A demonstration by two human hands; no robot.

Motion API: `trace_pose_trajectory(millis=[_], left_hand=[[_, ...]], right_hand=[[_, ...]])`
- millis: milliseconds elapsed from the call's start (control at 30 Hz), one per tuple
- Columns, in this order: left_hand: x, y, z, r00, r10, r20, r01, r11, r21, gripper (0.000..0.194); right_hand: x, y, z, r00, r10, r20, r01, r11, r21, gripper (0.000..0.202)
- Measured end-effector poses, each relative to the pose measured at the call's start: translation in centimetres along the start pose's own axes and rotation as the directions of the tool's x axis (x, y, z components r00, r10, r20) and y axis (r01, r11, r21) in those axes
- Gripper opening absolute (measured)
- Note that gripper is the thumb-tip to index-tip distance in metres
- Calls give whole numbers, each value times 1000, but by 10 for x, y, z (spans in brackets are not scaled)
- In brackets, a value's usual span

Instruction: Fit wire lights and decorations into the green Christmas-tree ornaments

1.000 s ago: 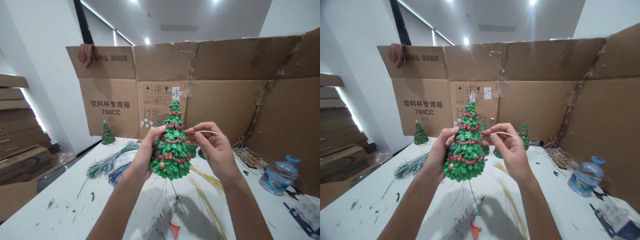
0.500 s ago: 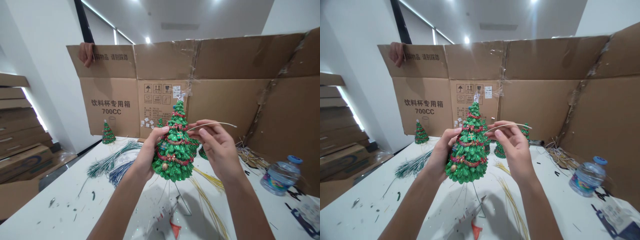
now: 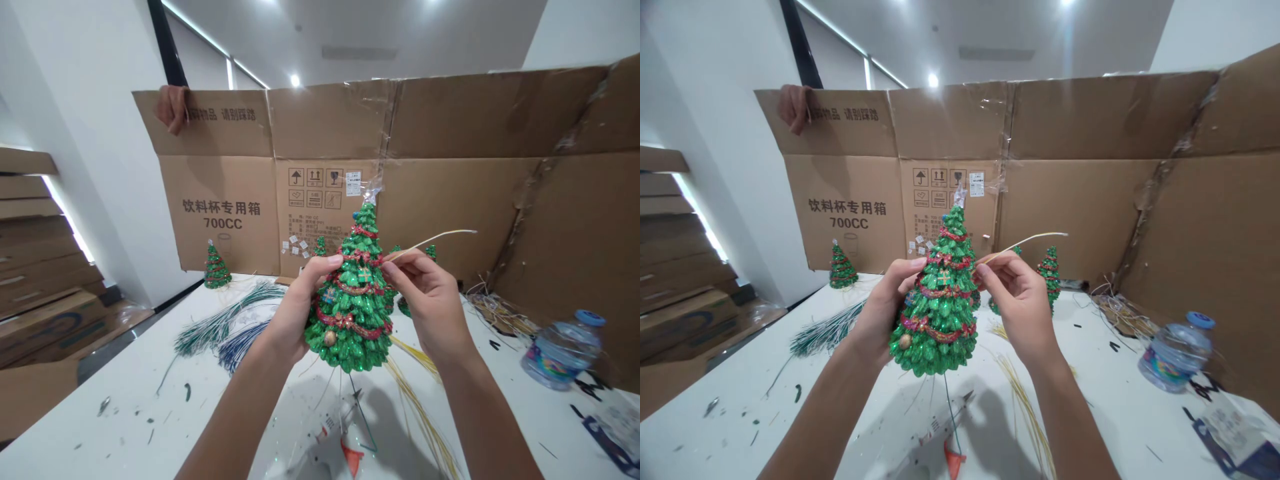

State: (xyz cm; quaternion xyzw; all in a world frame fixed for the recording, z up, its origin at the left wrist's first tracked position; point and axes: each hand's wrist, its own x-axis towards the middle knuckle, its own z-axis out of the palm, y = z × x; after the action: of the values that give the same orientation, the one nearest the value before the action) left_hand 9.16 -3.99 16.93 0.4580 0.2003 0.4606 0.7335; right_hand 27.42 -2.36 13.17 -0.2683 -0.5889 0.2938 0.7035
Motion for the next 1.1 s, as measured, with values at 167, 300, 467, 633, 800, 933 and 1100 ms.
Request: trace_pose_trajectory(millis=[167,300,467,633,800,933,1100], left_hand=[[-2,1,0,1000,0,9,0,1000,-6,55],[-2,1,-2,1000,-1,2,1,1000,-10,54],[-1,1,-2,1000,-11,10,11,1000,-18,53],[-1,0,-1,1000,8,2,-8,1000,1,51],[1,0,-1,1000,-9,4,9,1000,22,54],[2,-2,-5,999,16,-32,-14,998,59,50],[2,-3,-10,992,124,-35,-111,961,255,38]], right_hand=[[-1,-1,2,991,-11,-134,17,999,46,8],[0,-3,2,976,-58,-212,70,996,51,12],[-2,-6,2,981,5,-194,16,994,109,12],[-3,-5,2,993,77,-93,-69,994,90,10],[-1,1,1,996,83,-16,-82,995,49,7],[0,4,1,989,133,64,-137,989,56,13],[1,2,2,990,137,45,-140,988,66,17]])
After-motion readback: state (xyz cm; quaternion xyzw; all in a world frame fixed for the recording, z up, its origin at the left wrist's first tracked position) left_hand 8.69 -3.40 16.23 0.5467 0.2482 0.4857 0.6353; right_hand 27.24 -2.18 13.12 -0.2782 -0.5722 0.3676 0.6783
